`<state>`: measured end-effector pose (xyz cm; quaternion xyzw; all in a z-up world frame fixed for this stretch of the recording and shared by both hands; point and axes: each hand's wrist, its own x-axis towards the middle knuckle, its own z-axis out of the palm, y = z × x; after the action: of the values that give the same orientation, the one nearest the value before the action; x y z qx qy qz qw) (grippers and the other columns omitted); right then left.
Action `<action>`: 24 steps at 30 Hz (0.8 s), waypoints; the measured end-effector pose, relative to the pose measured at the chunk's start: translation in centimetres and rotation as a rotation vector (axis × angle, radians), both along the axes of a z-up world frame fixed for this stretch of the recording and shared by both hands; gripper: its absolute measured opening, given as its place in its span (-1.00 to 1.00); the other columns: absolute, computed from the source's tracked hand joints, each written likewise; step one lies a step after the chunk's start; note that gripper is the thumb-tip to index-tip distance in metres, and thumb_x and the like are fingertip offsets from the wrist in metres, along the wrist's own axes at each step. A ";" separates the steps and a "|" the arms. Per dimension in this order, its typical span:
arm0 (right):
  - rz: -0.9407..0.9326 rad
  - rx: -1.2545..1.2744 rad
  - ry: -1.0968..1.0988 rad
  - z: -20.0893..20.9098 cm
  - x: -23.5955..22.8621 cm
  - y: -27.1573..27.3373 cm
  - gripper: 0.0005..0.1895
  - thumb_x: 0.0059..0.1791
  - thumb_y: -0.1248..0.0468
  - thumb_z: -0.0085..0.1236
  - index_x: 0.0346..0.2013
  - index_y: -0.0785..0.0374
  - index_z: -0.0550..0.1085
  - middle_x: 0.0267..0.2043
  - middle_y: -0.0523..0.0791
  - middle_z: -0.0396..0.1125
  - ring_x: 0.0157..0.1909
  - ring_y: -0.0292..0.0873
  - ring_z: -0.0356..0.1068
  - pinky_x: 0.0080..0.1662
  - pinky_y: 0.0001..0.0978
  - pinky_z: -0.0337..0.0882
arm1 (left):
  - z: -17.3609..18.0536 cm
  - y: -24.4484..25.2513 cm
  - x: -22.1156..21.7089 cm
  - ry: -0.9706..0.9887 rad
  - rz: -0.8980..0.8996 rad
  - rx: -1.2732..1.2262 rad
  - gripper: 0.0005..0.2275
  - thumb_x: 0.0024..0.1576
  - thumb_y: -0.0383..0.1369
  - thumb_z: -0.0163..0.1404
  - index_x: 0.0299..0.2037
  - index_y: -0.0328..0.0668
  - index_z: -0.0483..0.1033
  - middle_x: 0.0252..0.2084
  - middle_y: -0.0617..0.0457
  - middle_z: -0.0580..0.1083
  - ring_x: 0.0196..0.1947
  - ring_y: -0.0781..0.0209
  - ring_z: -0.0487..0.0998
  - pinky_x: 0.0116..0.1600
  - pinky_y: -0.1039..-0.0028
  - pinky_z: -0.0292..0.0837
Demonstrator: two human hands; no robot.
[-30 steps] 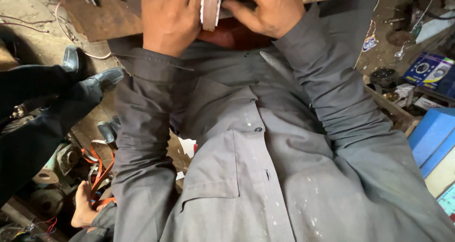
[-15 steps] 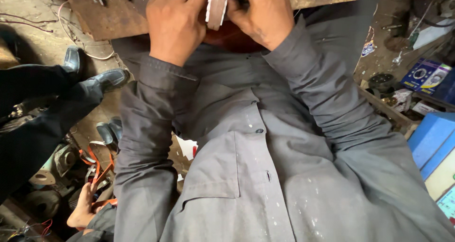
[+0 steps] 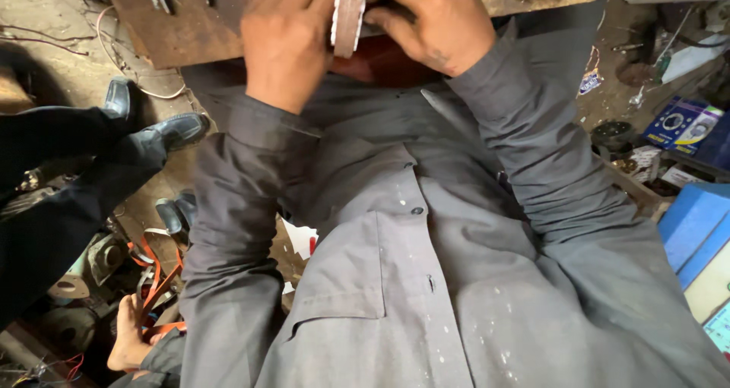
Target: The person inserts white insulating strips into the slots of a circular stator core. They then wrap a copper wire around the core and use scissors to cut a piece of white tape, which is applied to the assembly.
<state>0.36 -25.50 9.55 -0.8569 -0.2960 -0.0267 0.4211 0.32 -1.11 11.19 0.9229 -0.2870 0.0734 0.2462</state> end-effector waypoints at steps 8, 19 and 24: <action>0.003 -0.117 0.032 -0.2 0.5 0.5 -0.82 0.09 0.34 0.29 -0.04 0.32 0.54 -0.20 0.07 0.44 -0.18 0.15 0.45 -0.15 -0.09 0.45 | -0.2 0.0 -0.4 0.029 0.019 0.081 -0.60 -0.05 -0.53 0.22 0.02 -0.19 0.49 0.06 0.05 0.46 0.01 -0.06 0.53 0.06 0.22 0.45; 0.025 0.005 -0.045 0.1 0.4 -0.6 -0.81 0.04 0.42 0.25 -0.05 0.32 0.52 -0.15 0.02 0.44 -0.10 0.09 0.48 -0.06 -0.15 0.47 | 1.2 1.2 -0.8 0.119 -0.094 0.086 -0.57 0.04 -0.35 0.30 0.12 -0.06 0.50 0.25 0.06 0.43 -0.11 -0.02 0.58 -0.08 0.21 0.49; 0.055 -0.027 -0.023 -0.8 0.5 -0.2 -0.83 0.05 0.46 0.28 -0.07 0.29 0.55 -0.17 -0.03 0.46 -0.15 -0.01 0.50 -0.04 -0.20 0.49 | 0.2 1.7 -0.7 0.146 -0.063 0.079 -0.50 -0.07 -0.32 0.33 0.10 -0.19 0.51 0.20 0.09 0.46 -0.10 0.00 0.59 -0.11 0.22 0.49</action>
<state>0.86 -25.74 8.72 -0.8538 -0.3245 -0.0208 0.4065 -0.42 0.59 11.41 0.9252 -0.2997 -0.0133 0.2322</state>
